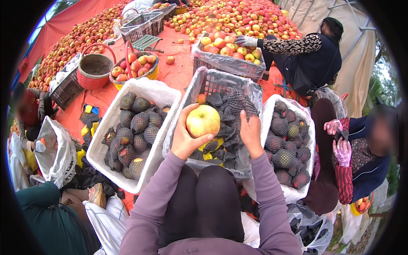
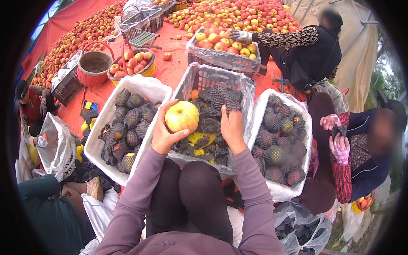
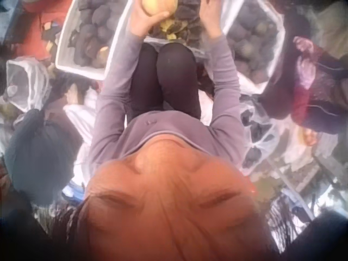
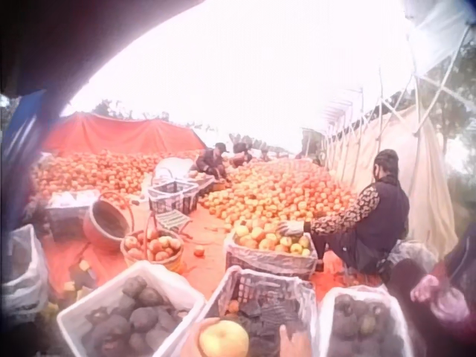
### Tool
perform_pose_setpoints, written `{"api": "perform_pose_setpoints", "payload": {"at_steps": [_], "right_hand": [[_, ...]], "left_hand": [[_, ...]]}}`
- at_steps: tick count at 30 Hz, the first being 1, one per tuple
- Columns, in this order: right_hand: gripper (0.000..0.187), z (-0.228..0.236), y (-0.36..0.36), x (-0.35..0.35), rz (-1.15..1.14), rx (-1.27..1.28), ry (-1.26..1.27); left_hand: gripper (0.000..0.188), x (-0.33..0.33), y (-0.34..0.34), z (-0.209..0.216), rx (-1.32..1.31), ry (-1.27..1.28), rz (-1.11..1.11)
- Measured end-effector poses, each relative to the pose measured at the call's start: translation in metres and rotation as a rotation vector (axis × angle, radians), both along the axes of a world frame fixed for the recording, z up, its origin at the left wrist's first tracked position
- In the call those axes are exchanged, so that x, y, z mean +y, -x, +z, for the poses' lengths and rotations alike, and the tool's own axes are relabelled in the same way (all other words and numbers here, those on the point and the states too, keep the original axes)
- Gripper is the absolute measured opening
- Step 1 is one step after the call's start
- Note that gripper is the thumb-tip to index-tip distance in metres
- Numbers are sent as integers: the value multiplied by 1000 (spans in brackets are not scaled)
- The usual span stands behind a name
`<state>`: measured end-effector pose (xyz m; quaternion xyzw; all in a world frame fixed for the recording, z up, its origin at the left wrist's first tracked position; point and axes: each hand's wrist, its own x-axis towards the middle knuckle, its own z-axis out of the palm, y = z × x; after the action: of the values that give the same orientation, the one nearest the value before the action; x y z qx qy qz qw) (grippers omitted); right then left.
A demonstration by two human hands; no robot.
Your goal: The person sits at a fruit stall and repeatedly picks apples from a large pile, places each apple into a black foam net, and arranges the netted apples into white crates. Other workers are visible nearby sorting fruit.
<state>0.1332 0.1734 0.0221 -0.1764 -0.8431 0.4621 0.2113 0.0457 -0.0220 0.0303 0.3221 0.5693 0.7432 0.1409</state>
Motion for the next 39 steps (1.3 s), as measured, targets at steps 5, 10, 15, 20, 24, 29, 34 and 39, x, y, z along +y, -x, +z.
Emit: {"api": "perform_pose_setpoints", "payload": {"at_steps": [5, 10, 15, 20, 24, 29, 34, 39], "right_hand": [[38, 27, -15, -80, 436, 382, 513], [83, 20, -38, -68, 388, 246, 572], [86, 0, -79, -75, 641, 184, 1162], [97, 14, -76, -89, 587, 40, 1465], [95, 28, -27, -87, 778, 8, 1192], [67, -1, 12, -87, 495, 119, 759], [81, 8, 32, -105, 406, 365, -145], [73, -31, 78, -74, 530, 28, 65]], "left_hand": [[68, -6, -22, -8, 63, -29, 42], [62, -21, -33, 6, 163, 15, 2], [29, -50, -40, -12, -920, -194, -616], [11, -66, -49, -11, -929, -323, -748], [13, -75, -21, -5, -153, 19, 104], [25, -64, -29, 10, 567, 324, 313], [59, -72, -5, -14, -814, -311, -138], [51, -117, 40, -36, -582, -153, 360]]}}
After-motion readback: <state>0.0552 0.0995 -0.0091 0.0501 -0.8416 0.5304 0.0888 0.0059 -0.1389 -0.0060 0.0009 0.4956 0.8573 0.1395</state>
